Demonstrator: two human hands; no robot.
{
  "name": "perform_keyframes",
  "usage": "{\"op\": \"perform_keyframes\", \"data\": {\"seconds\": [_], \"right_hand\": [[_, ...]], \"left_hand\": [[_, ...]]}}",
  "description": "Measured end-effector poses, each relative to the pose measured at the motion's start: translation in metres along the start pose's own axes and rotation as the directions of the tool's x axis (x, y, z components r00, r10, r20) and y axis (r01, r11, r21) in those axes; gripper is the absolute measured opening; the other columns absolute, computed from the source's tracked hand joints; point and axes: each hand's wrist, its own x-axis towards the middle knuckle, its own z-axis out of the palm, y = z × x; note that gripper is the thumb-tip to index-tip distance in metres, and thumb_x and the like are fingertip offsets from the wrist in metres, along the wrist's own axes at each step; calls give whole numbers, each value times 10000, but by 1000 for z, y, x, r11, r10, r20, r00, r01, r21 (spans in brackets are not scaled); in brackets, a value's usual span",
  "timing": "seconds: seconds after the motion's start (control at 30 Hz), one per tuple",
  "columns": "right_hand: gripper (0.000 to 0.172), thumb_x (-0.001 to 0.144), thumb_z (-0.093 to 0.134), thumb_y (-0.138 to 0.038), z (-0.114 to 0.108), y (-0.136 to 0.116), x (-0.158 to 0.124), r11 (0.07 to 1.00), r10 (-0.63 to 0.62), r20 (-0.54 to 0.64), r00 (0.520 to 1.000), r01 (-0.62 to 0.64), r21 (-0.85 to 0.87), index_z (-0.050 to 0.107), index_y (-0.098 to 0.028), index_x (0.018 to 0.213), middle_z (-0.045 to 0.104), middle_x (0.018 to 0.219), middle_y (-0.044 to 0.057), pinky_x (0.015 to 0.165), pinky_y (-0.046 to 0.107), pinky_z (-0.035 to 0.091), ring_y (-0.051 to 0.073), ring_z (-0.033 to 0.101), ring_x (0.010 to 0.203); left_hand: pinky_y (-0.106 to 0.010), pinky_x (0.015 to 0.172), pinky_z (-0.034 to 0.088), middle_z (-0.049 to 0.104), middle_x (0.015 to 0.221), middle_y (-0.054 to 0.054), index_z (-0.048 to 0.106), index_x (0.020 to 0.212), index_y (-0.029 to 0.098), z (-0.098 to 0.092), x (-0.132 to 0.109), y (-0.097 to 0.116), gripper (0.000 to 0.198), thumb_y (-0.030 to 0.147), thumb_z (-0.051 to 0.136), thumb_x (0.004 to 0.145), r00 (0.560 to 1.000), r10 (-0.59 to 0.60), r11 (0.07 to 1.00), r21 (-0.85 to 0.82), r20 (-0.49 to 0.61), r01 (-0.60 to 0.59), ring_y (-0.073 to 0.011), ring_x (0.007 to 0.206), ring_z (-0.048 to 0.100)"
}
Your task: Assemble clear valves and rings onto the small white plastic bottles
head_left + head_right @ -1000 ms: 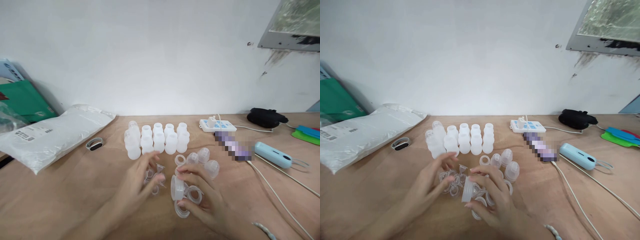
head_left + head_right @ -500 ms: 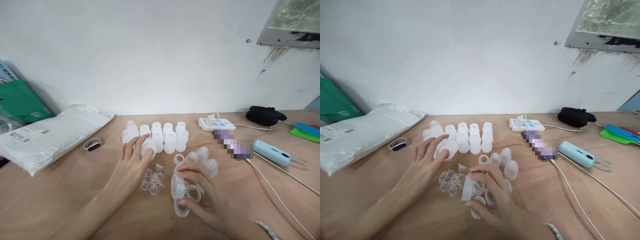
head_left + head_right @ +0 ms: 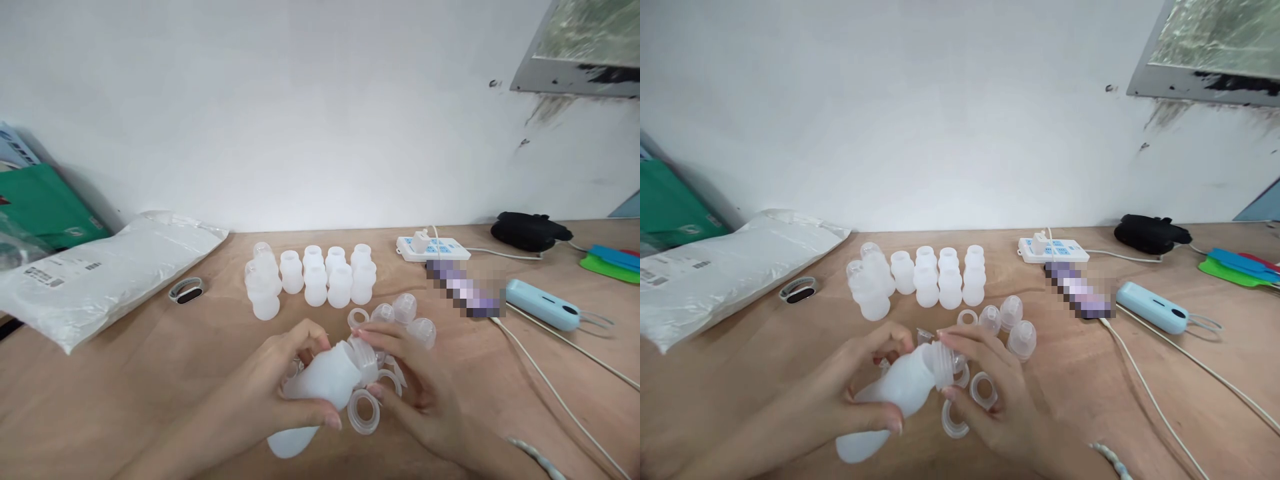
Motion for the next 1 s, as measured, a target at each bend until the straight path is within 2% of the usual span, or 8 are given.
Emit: {"op": "perform_keyframes", "data": {"seconds": [0.17, 0.27, 0.37, 0.53, 0.6, 0.77, 0.83, 1.0], "right_hand": [[537, 928, 576, -85, -3, -5, 7, 997, -74, 78, 994, 73, 21, 475, -295, 1413, 581, 1351, 59, 1072, 275, 471, 155, 543, 1282], [501, 938, 553, -75, -5, -8, 10, 995, -96, 99, 990, 93, 30, 505, -293, 1387, 604, 1336, 60, 1057, 286, 491, 155, 570, 1259], [448, 950, 562, -124, -5, -8, 11, 996, -89, 86, 992, 91, -9, 521, -281, 1367, 631, 1302, 74, 1003, 298, 533, 177, 605, 1219], [246, 948, 599, -389, 1, -3, 5, 976, 201, 20, 979, -198, -95, 652, -219, 1119, 734, 1000, 65, 715, 287, 599, 200, 706, 869], [317, 976, 507, -476, 1, -2, 4, 943, 330, 32, 943, -328, -62, 676, -209, 962, 721, 851, 51, 623, 291, 573, 193, 679, 740], [380, 977, 496, -479, -9, -4, 10, 868, 443, 181, 878, -471, 160, 541, -289, 1303, 636, 1208, 70, 900, 383, 538, 232, 610, 1103], [433, 936, 584, -454, -11, -5, 14, 827, 456, 240, 857, -508, 242, 483, -304, 1330, 600, 1218, 65, 876, 371, 539, 225, 599, 1094], [317, 983, 459, -513, -10, -1, 16, 750, 585, 241, 774, -630, 201, 528, -265, 1169, 588, 818, 4, 666, 325, 532, 187, 614, 768]], "left_hand": [[-334, 866, 563, 715, 1144, -1, 655, 1155, 324, -1, -4, -10, 356, 470, 681, 831, 988, -156, 970, -187, 21, 157, -215, 1042, 671], [-322, 847, 577, 723, 1161, 4, 697, 1139, 326, -6, -3, -11, 356, 509, 648, 838, 945, -306, 901, -287, 116, 327, -231, 1061, 683], [-332, 826, 581, 737, 1113, -10, 704, 1127, 295, -8, 1, -7, 392, 544, 630, 833, 917, -343, 863, -316, 205, 394, -247, 1029, 694], [-360, 909, 525, 713, 1174, -9, 677, 1107, 293, 7, 5, 2, 417, 421, 793, 728, 978, -206, 970, -134, -16, 202, -264, 1084, 656], [-353, 852, 522, 725, 1109, -3, 669, 1069, 286, 15, 5, 3, 425, 375, 835, 688, 991, -116, 993, 6, -65, 116, -260, 1001, 671], [-310, 716, 525, 735, 1000, 13, 618, 998, 267, 25, 3, -3, 413, 354, 845, 664, 978, -129, 982, 120, -161, 149, -236, 866, 686], [-292, 657, 527, 738, 942, 21, 608, 976, 260, 27, 2, -7, 387, 372, 835, 683, 976, -91, 982, 144, -199, 121, -219, 798, 695], [-344, 701, 587, 767, 1014, -28, 610, 1077, 260, 32, 0, -17, 435, 466, 809, 750, 912, 314, 910, 358, -264, -209, -246, 833, 742]]}}
